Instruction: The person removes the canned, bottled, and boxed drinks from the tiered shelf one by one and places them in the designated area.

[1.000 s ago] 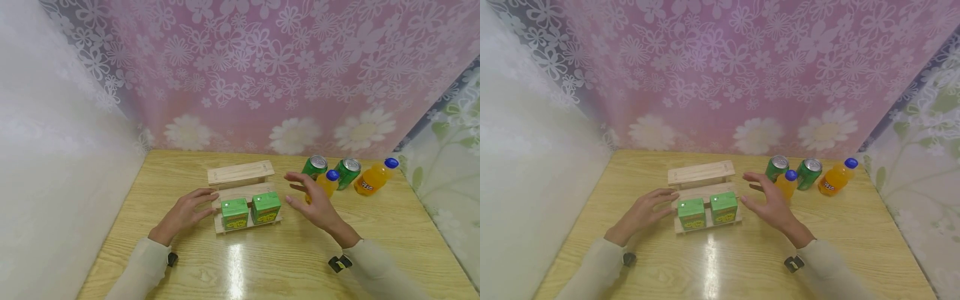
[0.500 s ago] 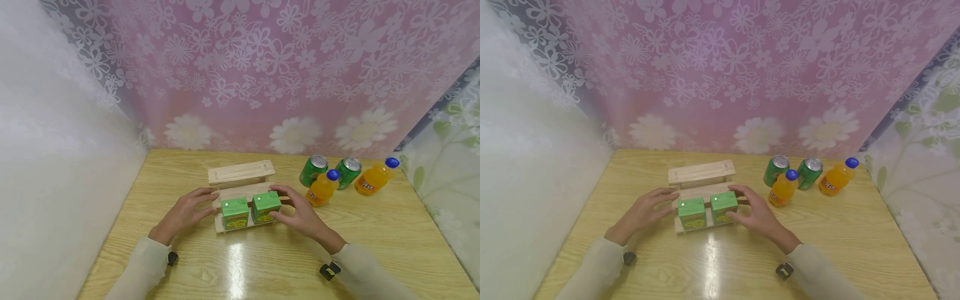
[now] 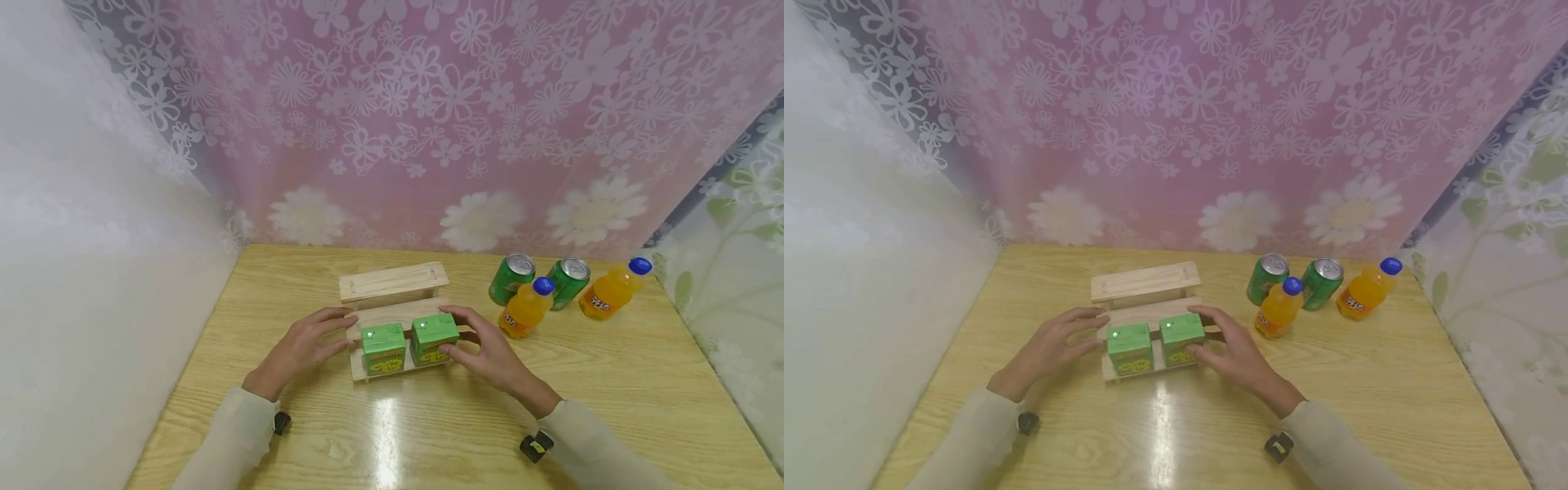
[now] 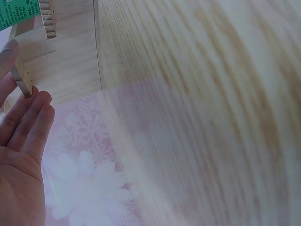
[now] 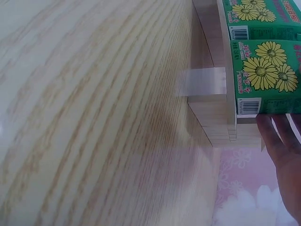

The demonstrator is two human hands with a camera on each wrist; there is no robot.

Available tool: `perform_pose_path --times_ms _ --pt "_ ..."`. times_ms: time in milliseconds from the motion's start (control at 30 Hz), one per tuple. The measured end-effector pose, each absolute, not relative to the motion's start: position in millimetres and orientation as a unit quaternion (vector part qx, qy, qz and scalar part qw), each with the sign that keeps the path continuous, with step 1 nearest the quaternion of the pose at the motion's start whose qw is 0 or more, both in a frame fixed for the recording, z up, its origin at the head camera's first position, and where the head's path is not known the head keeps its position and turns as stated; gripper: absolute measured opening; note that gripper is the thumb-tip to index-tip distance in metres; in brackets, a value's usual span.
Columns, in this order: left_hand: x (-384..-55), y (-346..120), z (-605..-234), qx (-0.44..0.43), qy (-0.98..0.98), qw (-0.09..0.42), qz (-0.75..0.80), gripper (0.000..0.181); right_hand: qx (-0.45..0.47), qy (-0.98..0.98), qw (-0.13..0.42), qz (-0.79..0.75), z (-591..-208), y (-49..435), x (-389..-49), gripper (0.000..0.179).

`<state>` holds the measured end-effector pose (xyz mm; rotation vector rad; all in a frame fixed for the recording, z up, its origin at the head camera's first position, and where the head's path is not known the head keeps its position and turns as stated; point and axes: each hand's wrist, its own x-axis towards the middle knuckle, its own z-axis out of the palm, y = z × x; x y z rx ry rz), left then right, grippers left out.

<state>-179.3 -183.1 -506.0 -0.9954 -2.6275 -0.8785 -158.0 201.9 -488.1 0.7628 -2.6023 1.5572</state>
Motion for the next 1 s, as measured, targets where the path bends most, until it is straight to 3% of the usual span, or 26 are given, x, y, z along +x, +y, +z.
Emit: perform_pose_path --times_ms 567,1000 --pt "-178 -182 -505 -0.327 -0.893 0.096 -0.295 0.051 0.238 -0.83 0.002 0.504 -482 211 -158 0.064" --pt "-179 -182 -505 -0.332 -0.89 0.101 -0.295 0.05 0.228 -0.839 0.033 0.493 -461 224 -158 0.062"
